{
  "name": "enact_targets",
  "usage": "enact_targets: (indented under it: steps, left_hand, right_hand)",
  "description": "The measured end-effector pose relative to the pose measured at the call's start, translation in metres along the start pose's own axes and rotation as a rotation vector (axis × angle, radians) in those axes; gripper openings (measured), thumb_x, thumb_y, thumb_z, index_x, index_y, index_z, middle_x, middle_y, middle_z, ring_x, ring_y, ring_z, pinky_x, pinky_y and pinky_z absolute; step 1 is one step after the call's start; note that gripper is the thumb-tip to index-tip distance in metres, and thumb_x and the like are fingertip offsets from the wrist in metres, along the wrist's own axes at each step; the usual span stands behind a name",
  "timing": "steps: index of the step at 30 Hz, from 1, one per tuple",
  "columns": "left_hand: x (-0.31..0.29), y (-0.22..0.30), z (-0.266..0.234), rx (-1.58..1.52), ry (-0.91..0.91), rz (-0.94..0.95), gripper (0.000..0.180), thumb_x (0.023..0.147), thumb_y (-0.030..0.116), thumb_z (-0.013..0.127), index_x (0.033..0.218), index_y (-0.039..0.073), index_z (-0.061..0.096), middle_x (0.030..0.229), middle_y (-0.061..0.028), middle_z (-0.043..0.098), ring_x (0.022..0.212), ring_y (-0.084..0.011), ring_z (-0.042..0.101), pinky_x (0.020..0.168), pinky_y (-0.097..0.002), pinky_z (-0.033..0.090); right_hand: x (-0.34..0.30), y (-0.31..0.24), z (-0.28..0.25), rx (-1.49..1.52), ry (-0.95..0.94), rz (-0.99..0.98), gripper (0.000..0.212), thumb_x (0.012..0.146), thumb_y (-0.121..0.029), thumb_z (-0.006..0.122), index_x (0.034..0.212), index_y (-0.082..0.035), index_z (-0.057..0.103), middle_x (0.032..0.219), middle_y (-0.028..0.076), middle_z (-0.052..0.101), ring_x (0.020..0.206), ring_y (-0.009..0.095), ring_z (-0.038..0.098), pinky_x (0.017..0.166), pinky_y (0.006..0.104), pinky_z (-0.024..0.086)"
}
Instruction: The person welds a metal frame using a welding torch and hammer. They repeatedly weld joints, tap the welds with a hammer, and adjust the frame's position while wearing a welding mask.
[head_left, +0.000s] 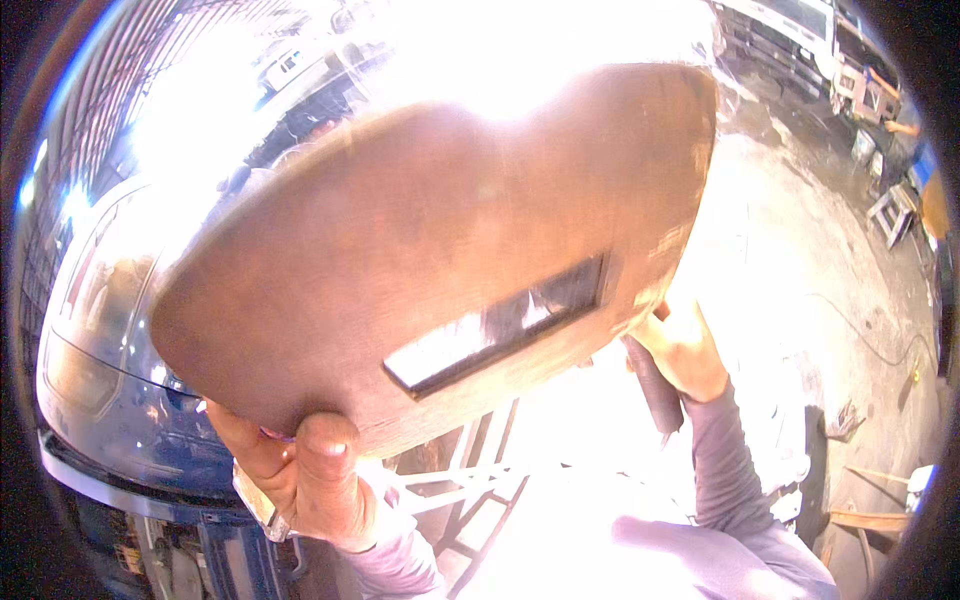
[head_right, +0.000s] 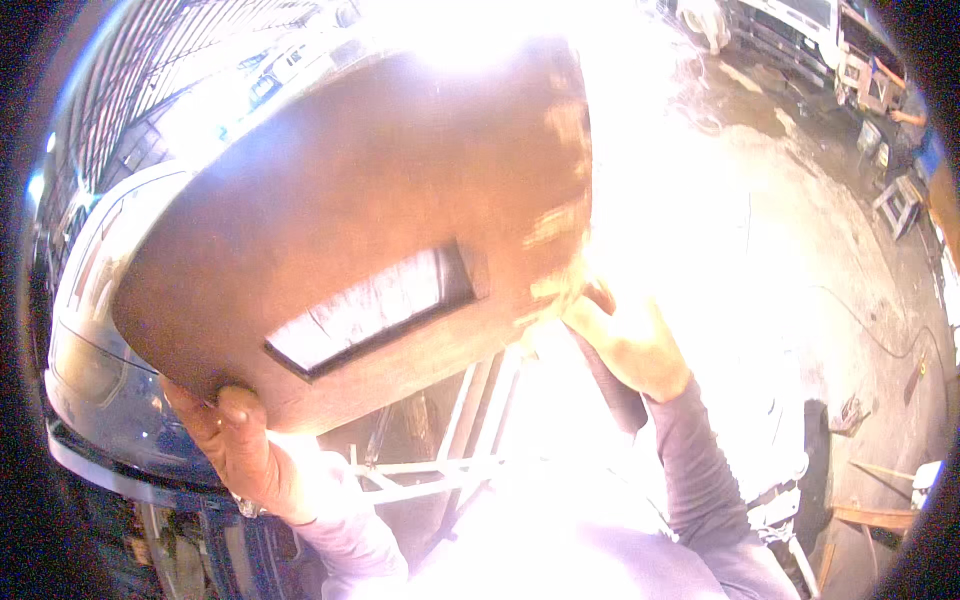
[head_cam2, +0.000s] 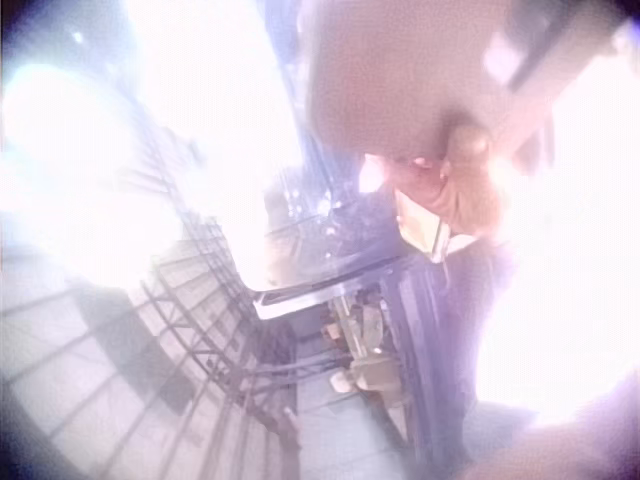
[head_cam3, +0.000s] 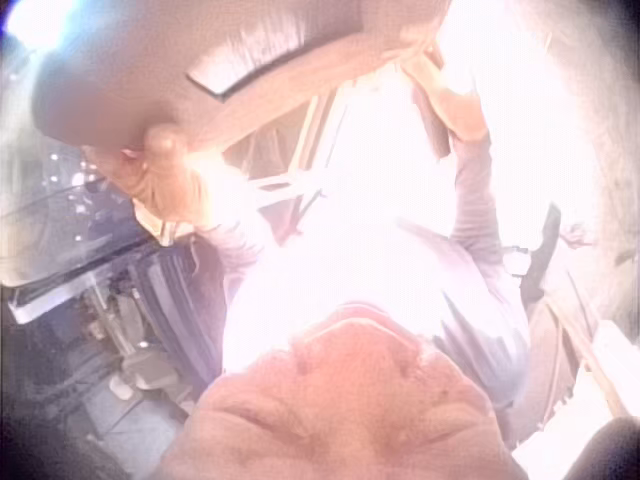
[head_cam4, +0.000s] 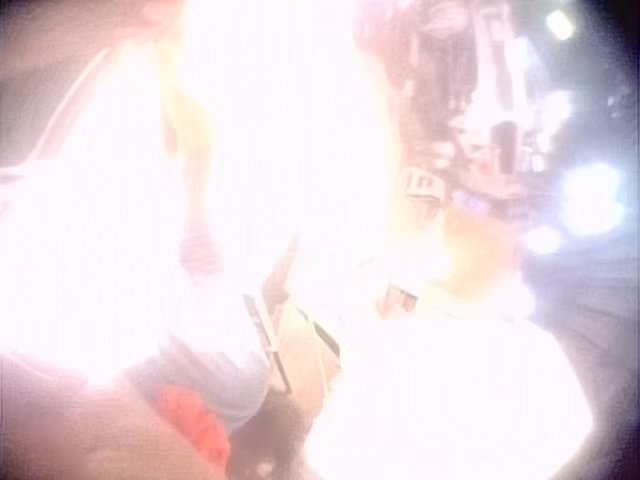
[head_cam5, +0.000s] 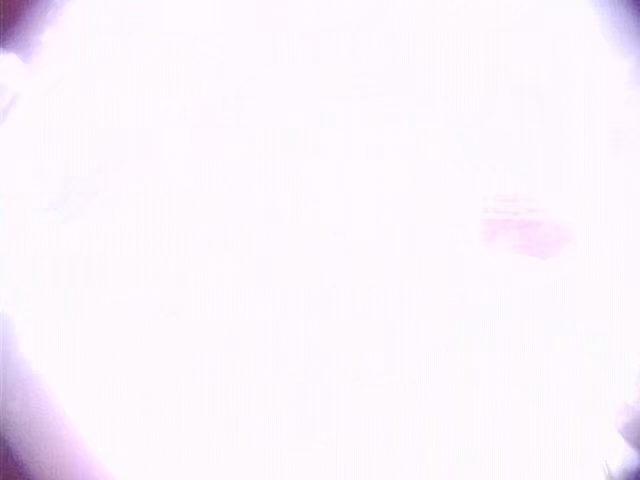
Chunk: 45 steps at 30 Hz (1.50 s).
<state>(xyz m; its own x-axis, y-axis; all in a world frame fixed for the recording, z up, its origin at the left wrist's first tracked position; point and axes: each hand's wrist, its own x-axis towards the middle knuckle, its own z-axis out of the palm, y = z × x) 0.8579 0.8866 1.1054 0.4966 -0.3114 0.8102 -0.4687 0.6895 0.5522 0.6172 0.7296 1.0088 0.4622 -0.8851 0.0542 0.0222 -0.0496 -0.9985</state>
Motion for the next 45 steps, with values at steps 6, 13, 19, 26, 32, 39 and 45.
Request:
enact_targets:
  steps: [6,13,19,26,32,39,45]
  left_hand:
    - [-0.013,0.032,-0.057,-0.031,-0.021,-0.267,0.06,0.092,0.012,0.075,0.145,-0.002,0.05,0.133,-0.0154,0.065,0.118,-0.025,0.065,0.104,-0.0396,0.052]
    - [-0.015,0.048,-0.106,-0.071,0.017,-0.448,0.04,0.106,0.037,0.051,0.111,-0.002,0.05,0.081,-0.0132,0.055,0.056,-0.0175,0.053,0.047,-0.029,0.05]
    - [-0.026,0.088,-0.128,-0.29,0.112,-0.565,0.043,0.11,0.045,0.043,0.12,0.003,0.046,0.072,-0.014,0.058,0.037,-0.0236,0.053,0.034,-0.0315,0.045]
    - [-0.076,0.169,-0.135,0.151,0.29,-0.492,0.043,0.107,0.043,0.05,0.122,0.003,0.045,0.08,-0.0186,0.063,0.04,-0.0214,0.057,0.035,-0.0286,0.046]
    - [-0.08,0.127,-0.153,0.319,0.345,-0.51,0.045,0.105,0.041,0.056,0.124,0.002,0.045,0.087,-0.0226,0.067,0.043,-0.0194,0.06,0.035,-0.0262,0.047]
    - [-0.092,0.168,-0.191,0.207,0.252,-0.443,0.05,0.099,0.035,0.063,0.128,-0.001,0.045,0.093,-0.0251,0.071,0.043,-0.0157,0.058,0.036,-0.0214,0.044]
    - [-0.142,0.138,-0.233,0.169,0.53,-0.509,0.068,0.097,0.037,0.062,0.146,-0.004,0.038,0.092,-0.0236,0.071,0.043,-0.0127,0.056,0.037,-0.022,0.045]
  right_hand:
    - [-0.002,-0.012,0.005,0.423,-0.146,-0.204,0.077,0.096,-0.033,0.074,0.157,-0.004,0.038,0.115,0.013,0.068,0.071,0.016,0.067,0.061,0.0311,0.058]
    - [0.018,-0.09,0.076,0.405,-0.564,-0.416,0.077,0.095,-0.03,0.073,0.157,-0.003,0.036,0.111,0.008,0.066,0.078,0.014,0.068,0.067,0.0294,0.059]
    - [0.017,-0.138,0.186,0.471,-0.736,-0.96,0.06,0.097,-0.025,0.07,0.146,0.001,0.046,0.115,0.015,0.067,0.099,0.017,0.067,0.089,0.0343,0.054]
    - [-0.072,-0.192,0.292,0.691,-1.017,-0.842,0.062,0.092,-0.025,0.065,0.141,0.007,0.043,0.112,0.034,0.065,0.109,0.047,0.065,0.098,0.0491,0.05]
    - [-0.068,-0.175,0.336,0.674,-1.041,-0.864,0.053,0.087,-0.028,0.066,0.128,0.005,0.055,0.107,0.034,0.066,0.105,0.051,0.064,0.094,0.0537,0.051]
    - [0.154,-0.171,0.284,-0.742,-0.651,-2.214,0.043,0.099,-0.034,0.063,0.134,-0.008,0.062,0.128,0.02,0.065,0.092,0.026,0.071,0.078,0.0345,0.059]
    - [0.243,-0.158,0.23,-1.091,-0.714,-0.451,0.055,0.103,-0.052,0.053,0.127,-0.004,0.066,0.074,0.008,0.062,0.052,0.017,0.059,0.039,0.0358,0.048]
